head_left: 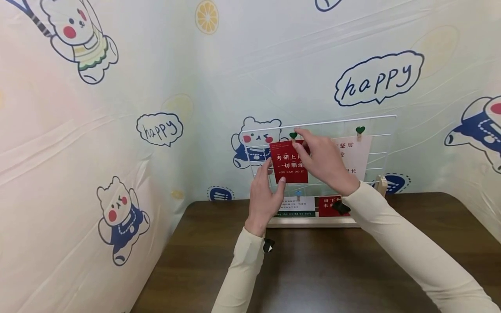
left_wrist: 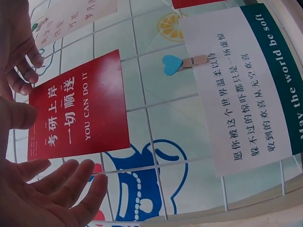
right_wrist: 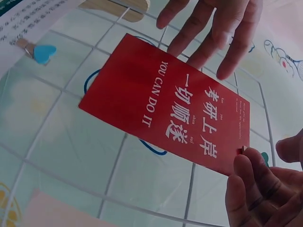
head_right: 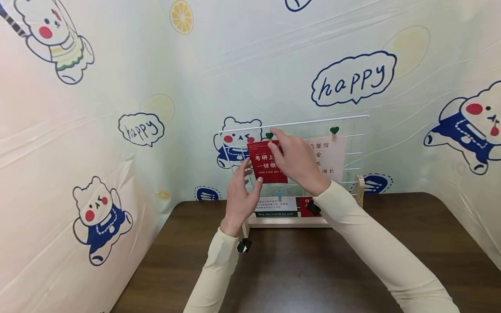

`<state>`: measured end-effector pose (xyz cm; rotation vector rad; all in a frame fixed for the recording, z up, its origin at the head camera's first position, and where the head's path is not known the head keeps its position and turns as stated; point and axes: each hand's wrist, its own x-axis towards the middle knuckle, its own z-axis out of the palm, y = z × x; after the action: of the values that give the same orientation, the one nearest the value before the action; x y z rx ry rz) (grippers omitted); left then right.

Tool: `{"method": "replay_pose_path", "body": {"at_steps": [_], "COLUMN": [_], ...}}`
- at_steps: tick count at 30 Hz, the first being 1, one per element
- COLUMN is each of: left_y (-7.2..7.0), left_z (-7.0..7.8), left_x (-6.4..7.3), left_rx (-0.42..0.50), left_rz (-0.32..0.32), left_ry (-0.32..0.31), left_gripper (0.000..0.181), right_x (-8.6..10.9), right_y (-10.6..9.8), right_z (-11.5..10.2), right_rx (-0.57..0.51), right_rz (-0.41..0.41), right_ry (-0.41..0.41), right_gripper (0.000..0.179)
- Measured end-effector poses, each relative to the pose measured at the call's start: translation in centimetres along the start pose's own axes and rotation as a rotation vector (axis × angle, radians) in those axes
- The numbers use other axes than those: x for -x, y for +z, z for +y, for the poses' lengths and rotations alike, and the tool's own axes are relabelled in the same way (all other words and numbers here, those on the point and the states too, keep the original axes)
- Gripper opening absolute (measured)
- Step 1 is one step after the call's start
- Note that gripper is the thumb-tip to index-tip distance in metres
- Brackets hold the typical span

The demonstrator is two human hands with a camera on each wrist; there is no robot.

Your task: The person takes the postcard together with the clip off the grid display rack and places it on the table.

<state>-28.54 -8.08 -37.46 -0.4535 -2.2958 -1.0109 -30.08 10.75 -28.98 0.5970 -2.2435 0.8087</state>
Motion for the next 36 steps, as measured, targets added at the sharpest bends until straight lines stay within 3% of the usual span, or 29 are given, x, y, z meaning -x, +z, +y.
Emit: {"method": "replay_pose_path", "body": {"at_steps": [8, 18, 28, 36], "left_y": [0.3, 0.4, 0.2, -0.1], "left_z": [0.0, 0.1, 0.1, 0.1], "left_x": [-0.3, -0.7, -1.0, -1.0], "left_rx": [0.013, 0.029, 0.067, 0.082], "left_rz": [-0.008, -0.024, 0.096, 0.119], "left_ry": [-0.017, -0.034, -0.063, -0.050], "left_gripper": [0.069, 0.067, 0.049, 0.038], "right_x": [-1.0, -1.7, -2.0, -2.0], "right_y": [0.0, 0.0, 0.5, 0.5], "right_z": [-0.4, -0.5, -0.3, -0.2], "right_rx": [0.068, 0.095, 0.081, 0.056], "right_rz": [-0.033, -0.017, 0.003, -0.011], "right_ry": [0.023, -0.001, 0.043, 0.072], "right_gripper": [0.046, 0.033, 0.027, 0.026]}}
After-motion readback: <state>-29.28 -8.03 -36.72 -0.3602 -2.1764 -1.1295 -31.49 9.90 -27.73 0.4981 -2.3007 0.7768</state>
